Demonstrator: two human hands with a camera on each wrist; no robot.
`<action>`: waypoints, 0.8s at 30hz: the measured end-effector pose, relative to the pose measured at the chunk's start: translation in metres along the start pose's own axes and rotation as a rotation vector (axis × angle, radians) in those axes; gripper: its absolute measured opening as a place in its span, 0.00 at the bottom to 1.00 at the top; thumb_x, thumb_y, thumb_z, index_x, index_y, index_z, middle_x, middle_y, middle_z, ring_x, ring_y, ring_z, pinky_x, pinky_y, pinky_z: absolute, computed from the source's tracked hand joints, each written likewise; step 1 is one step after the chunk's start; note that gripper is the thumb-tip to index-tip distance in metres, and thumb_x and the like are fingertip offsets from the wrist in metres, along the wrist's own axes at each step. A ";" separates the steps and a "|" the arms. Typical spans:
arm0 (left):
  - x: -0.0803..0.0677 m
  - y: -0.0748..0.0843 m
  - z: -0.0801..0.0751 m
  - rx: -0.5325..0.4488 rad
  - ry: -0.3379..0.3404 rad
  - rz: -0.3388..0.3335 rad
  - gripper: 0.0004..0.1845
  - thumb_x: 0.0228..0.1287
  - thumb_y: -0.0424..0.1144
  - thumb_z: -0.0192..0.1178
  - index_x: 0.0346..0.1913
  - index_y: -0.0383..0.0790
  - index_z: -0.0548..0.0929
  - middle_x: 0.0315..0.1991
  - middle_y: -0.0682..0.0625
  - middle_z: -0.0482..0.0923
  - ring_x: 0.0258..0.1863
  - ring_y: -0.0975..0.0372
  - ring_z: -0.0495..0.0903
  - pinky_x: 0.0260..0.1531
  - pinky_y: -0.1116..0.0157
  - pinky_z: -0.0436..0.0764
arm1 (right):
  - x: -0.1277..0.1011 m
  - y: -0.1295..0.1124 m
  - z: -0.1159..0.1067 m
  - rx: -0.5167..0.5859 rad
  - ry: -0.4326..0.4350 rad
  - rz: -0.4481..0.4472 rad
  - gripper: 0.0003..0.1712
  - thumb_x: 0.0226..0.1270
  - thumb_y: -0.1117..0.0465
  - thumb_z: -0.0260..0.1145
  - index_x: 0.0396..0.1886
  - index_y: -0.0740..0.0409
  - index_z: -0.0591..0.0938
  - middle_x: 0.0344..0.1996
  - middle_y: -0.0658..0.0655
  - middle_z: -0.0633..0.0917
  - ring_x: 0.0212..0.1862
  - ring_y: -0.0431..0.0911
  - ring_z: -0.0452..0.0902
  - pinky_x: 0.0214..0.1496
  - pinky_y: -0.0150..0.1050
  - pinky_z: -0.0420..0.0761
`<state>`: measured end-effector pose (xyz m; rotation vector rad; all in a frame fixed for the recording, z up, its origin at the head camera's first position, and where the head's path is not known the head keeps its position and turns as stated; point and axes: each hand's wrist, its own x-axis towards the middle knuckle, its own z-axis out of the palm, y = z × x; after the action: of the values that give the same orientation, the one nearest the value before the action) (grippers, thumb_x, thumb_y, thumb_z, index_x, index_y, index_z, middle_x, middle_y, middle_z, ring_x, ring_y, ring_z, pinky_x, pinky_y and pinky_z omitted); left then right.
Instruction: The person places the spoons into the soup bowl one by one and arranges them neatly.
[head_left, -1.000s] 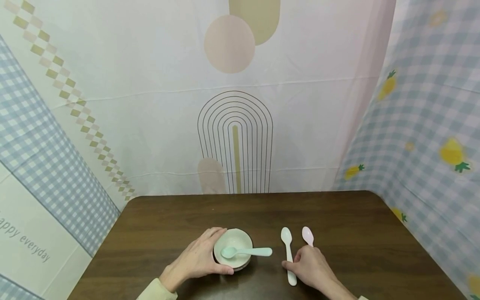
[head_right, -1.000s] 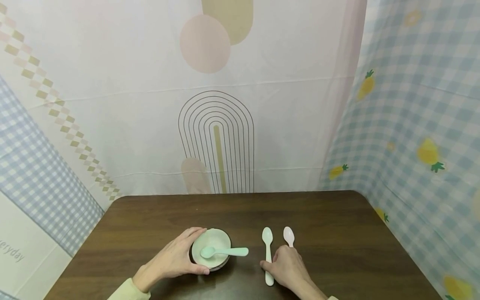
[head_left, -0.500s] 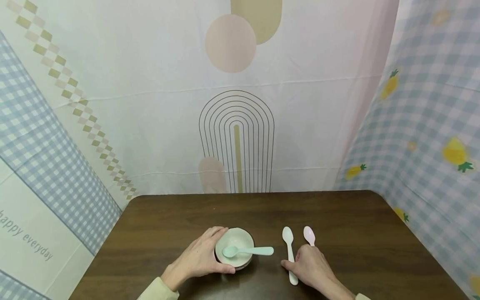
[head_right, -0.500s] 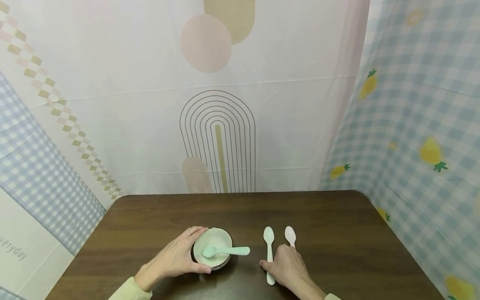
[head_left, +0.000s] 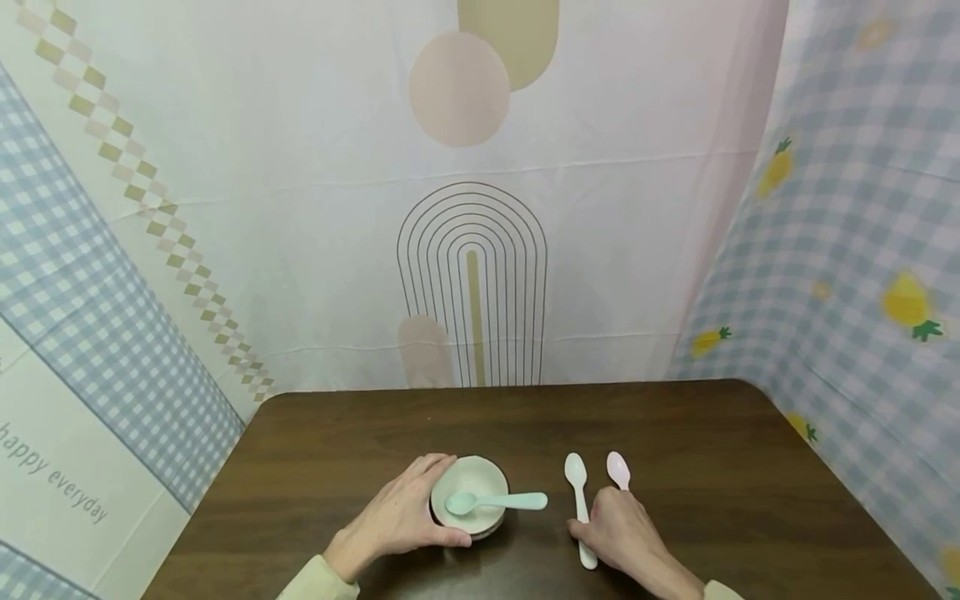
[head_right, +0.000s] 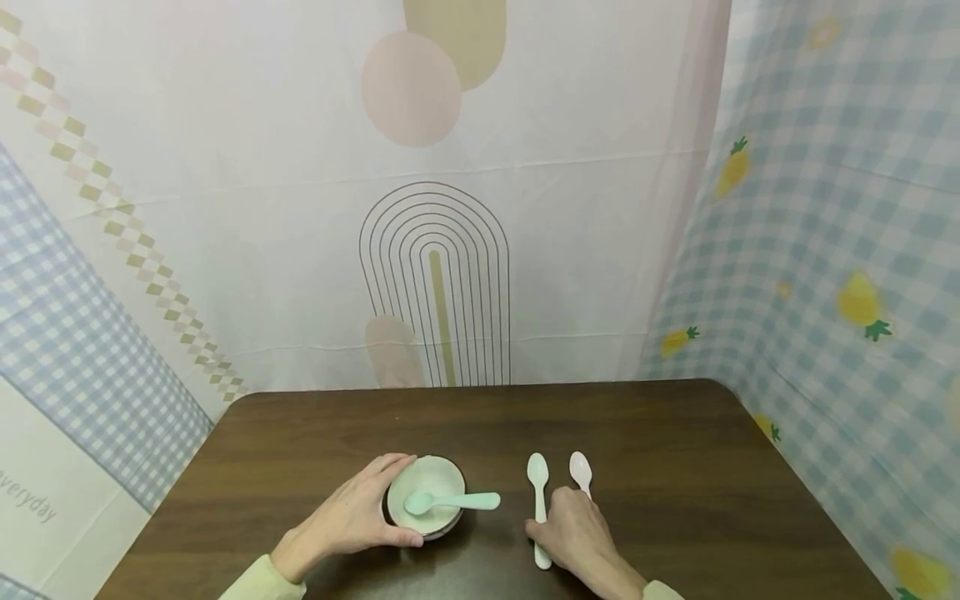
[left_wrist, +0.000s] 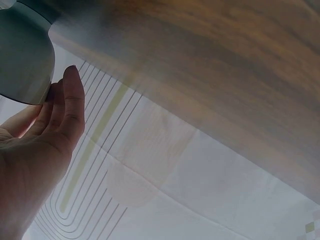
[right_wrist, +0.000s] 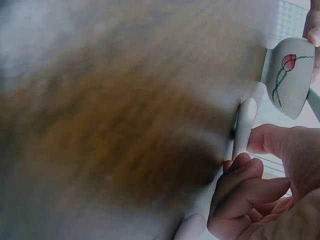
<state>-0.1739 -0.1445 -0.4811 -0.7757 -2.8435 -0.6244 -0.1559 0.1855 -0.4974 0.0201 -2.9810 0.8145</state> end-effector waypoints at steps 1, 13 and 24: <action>0.000 0.000 0.000 0.000 0.001 -0.002 0.59 0.45 0.72 0.82 0.74 0.37 0.78 0.69 0.48 0.81 0.66 0.54 0.83 0.61 0.53 0.87 | 0.000 0.000 0.000 -0.001 -0.001 0.002 0.24 0.50 0.57 0.80 0.07 0.52 0.74 0.09 0.46 0.73 0.17 0.42 0.67 0.22 0.38 0.68; -0.003 0.001 0.001 -0.021 -0.018 -0.030 0.60 0.45 0.73 0.81 0.75 0.37 0.77 0.70 0.46 0.80 0.67 0.51 0.83 0.60 0.51 0.87 | 0.000 0.003 0.000 0.008 0.008 0.033 0.19 0.46 0.58 0.75 0.08 0.51 0.74 0.07 0.46 0.74 0.16 0.43 0.70 0.21 0.38 0.67; -0.001 0.001 -0.002 -0.021 -0.023 -0.034 0.61 0.45 0.73 0.81 0.76 0.36 0.77 0.71 0.45 0.80 0.68 0.51 0.82 0.61 0.50 0.87 | 0.002 0.001 -0.005 0.038 0.030 0.050 0.21 0.47 0.58 0.74 0.06 0.50 0.72 0.06 0.42 0.71 0.16 0.42 0.69 0.21 0.37 0.67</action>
<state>-0.1727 -0.1443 -0.4794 -0.7445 -2.8812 -0.6553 -0.1574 0.1885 -0.4931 -0.0649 -2.9487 0.8687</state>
